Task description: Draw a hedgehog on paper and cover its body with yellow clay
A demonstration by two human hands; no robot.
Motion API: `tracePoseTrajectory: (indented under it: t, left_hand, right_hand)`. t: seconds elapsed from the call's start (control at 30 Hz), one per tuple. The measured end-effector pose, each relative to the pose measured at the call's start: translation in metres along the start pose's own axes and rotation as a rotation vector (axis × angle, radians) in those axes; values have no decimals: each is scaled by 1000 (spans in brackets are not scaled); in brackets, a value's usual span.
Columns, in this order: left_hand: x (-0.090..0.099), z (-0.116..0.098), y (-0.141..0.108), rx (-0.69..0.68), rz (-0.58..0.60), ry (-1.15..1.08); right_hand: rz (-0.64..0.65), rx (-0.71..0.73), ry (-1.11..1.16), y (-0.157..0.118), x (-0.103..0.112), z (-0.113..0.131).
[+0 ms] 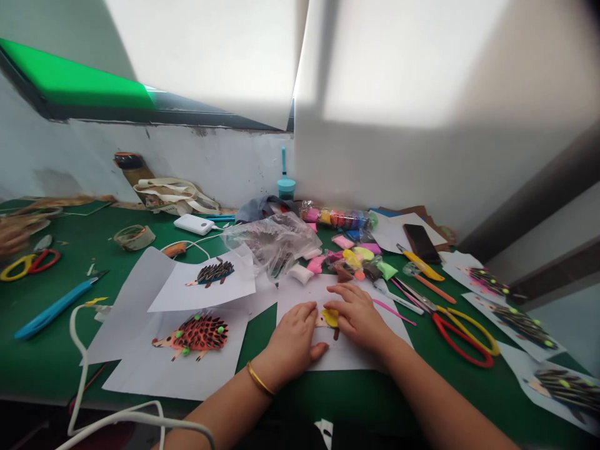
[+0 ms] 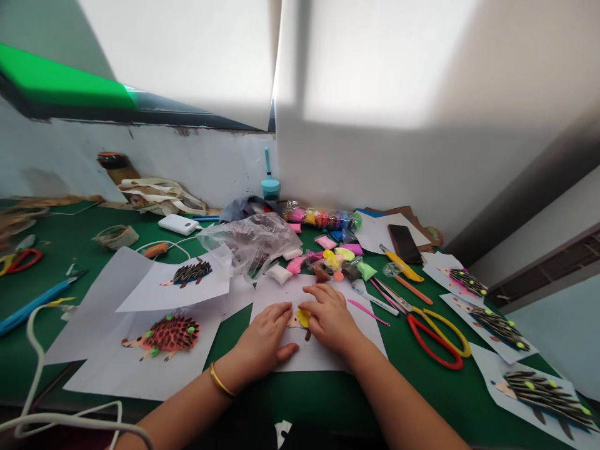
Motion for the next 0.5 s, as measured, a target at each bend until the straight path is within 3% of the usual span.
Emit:
tracePoseTrajectory:
  t: [0.5]
  left_hand:
    - [2,-1,2,18,-33,7]
  right_hand:
    - [63,-13,59,1,-8,-8]
Point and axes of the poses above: each hand's wrist, its own y-axis towards the middle knuckle, its own x-axis out of the back of the hand, z = x × y, the point moved 10 cm from there along y, towards the middle knuckle, and after that the axes turned 12 degrees about x, right-handed, at the moved point
